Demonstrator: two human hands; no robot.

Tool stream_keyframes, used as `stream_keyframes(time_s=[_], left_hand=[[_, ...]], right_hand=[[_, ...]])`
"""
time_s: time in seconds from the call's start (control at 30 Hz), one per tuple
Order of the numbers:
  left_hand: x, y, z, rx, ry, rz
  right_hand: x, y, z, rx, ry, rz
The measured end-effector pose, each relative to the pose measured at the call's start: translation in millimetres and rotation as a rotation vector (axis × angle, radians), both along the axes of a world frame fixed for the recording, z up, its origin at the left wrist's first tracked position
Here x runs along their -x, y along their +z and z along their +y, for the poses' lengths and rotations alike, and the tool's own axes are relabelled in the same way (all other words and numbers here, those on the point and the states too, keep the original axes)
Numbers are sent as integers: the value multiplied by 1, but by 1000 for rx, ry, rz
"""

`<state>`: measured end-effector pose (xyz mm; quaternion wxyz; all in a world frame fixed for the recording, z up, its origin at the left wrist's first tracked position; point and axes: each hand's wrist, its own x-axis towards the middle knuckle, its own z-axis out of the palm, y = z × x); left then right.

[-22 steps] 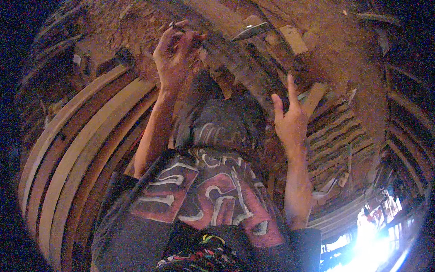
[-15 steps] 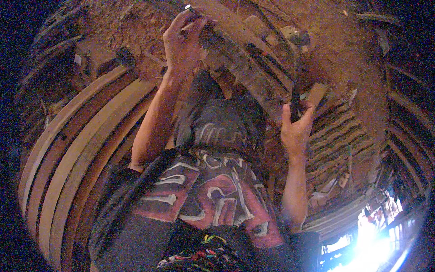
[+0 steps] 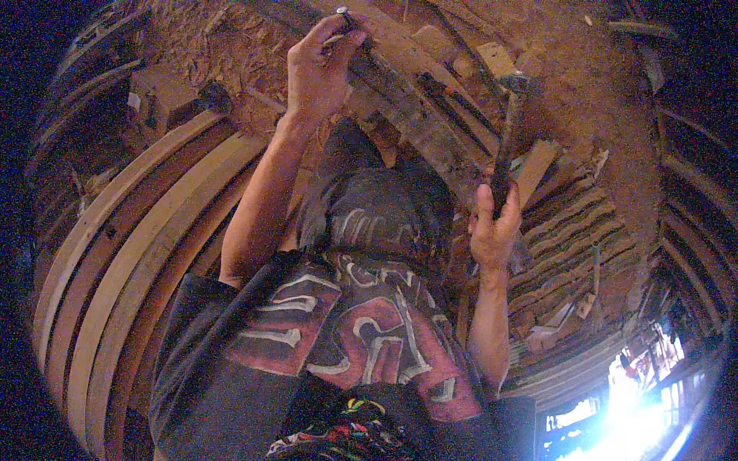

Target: The person hammers nails into a long wooden plank using a hammer. They repeatedly position the plank, insert nails, and strike them until the plank is secured.

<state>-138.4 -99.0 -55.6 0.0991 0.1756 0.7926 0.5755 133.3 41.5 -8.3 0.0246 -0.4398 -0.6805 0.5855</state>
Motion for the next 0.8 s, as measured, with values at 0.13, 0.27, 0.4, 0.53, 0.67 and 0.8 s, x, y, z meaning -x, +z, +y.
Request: stream_keyframes(time_s=[0.13,0.27,0.4,0.53,0.67,0.8], left_hand=[[4,7,-11,151,-44,357],[-17,16,-22,368,-279,340],[-39,20,-28,597,-396,316],[-49,15,-29,631,-417,349],[-57,16,-33,614,-462,359],[-64,23,-37,450,-603,309]], right_hand=[[-4,4,2,90,13,47],[-5,6,-5,66,43,37],[-10,9,-14,125,-12,25],[-20,10,-19,141,-45,-39],[-27,11,-23,171,-107,-31],[-29,10,-25,166,-166,-30]])
